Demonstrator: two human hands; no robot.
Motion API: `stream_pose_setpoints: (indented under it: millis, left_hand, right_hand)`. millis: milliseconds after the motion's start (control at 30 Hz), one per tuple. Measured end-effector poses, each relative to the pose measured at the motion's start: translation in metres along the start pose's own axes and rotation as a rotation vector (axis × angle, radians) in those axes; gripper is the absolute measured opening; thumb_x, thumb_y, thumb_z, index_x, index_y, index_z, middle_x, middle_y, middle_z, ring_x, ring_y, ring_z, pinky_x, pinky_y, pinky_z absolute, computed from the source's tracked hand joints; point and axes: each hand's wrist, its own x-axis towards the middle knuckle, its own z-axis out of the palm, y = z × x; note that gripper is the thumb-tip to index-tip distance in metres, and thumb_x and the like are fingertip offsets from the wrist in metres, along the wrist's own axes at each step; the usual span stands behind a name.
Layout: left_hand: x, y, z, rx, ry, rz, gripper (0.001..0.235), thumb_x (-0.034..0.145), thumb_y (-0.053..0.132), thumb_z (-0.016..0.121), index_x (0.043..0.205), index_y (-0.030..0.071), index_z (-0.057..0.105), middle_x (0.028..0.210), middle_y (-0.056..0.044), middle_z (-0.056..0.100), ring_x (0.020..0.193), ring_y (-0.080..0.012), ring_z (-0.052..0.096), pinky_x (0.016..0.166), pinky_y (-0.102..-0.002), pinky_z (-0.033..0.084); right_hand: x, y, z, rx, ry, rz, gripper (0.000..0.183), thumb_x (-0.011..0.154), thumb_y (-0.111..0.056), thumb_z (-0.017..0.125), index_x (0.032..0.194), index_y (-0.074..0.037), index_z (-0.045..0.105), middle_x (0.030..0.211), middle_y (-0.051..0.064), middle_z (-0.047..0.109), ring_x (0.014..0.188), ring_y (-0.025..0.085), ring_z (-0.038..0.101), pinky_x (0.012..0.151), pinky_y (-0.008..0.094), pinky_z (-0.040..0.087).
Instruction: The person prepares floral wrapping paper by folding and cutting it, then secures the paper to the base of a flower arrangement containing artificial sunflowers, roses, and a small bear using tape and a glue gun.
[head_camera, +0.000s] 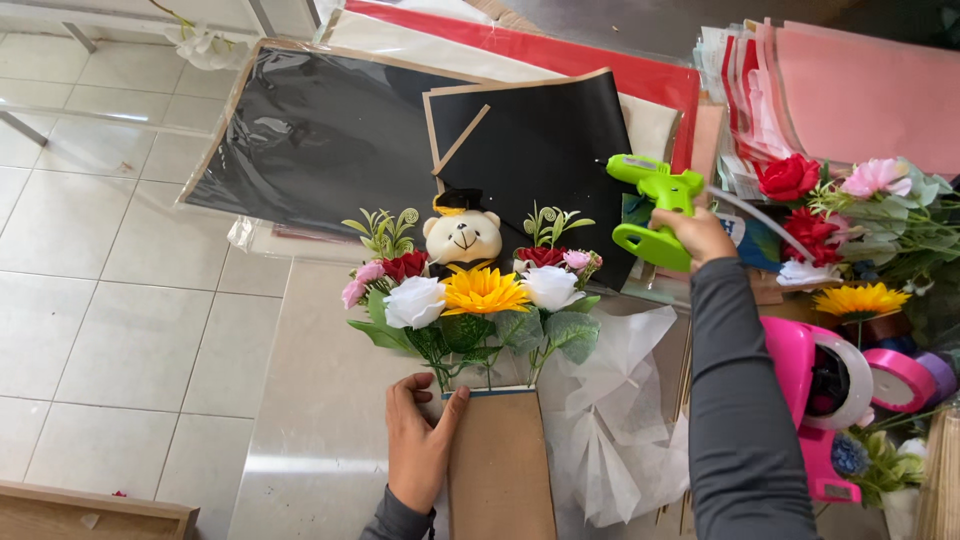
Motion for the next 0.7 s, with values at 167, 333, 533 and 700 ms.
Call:
stream_pose_setpoints:
  millis: [167, 333, 533, 700]
  left_hand:
    - [0.002, 0.0, 0.001, -0.025, 0.006, -0.017, 0.054, 0.085, 0.049, 0.074, 0.125, 0.014, 0.062, 0.119, 0.0, 0.059, 0.104, -0.0163, 0.059, 0.099, -0.031, 0.047]
    - [0.001, 0.004, 0.001, -0.005, -0.007, -0.017, 0.054, 0.087, 0.05, 0.07, 0.126, 0.014, 0.062, 0.121, -0.001, 0.059, 0.106, -0.0172, 0.059, 0.101, -0.032, 0.046]
    - [-0.001, 0.007, 0.001, -0.009, -0.006, -0.006, 0.054, 0.087, 0.051, 0.068, 0.125, 0.014, 0.062, 0.122, -0.001, 0.06, 0.107, -0.0177, 0.058, 0.103, -0.033, 0.044]
    - [0.001, 0.003, 0.001, 0.015, 0.002, 0.025, 0.056, 0.087, 0.053, 0.068, 0.126, 0.014, 0.062, 0.12, -0.002, 0.059, 0.106, -0.0186, 0.058, 0.103, -0.034, 0.045]
  right_hand:
    - [-0.1, -0.039, -0.033, 0.543, -0.036, -0.329, 0.062, 0.074, 0.005, 0.076, 0.131, -0.012, 0.055, 0.104, 0.008, 0.072, 0.09, 0.017, 0.07, 0.079, 0.032, 0.062]
    - [-0.149, -0.047, -0.049, 0.592, -0.154, -0.541, 0.044, 0.088, -0.013, 0.078, 0.125, -0.01, 0.054, 0.108, 0.008, 0.066, 0.073, 0.02, 0.067, 0.08, 0.035, 0.058]
    - [-0.161, -0.048, -0.047, 0.845, -0.344, -0.421, 0.056, 0.1, -0.056, 0.054, 0.133, -0.011, 0.052, 0.085, 0.008, 0.063, 0.064, 0.02, 0.064, 0.067, 0.037, 0.054]
    - [-0.137, -0.039, -0.032, 0.841, -0.258, -0.34, 0.044, 0.101, -0.047, 0.058, 0.121, -0.008, 0.058, 0.083, 0.013, 0.067, 0.056, 0.022, 0.064, 0.056, 0.035, 0.052]
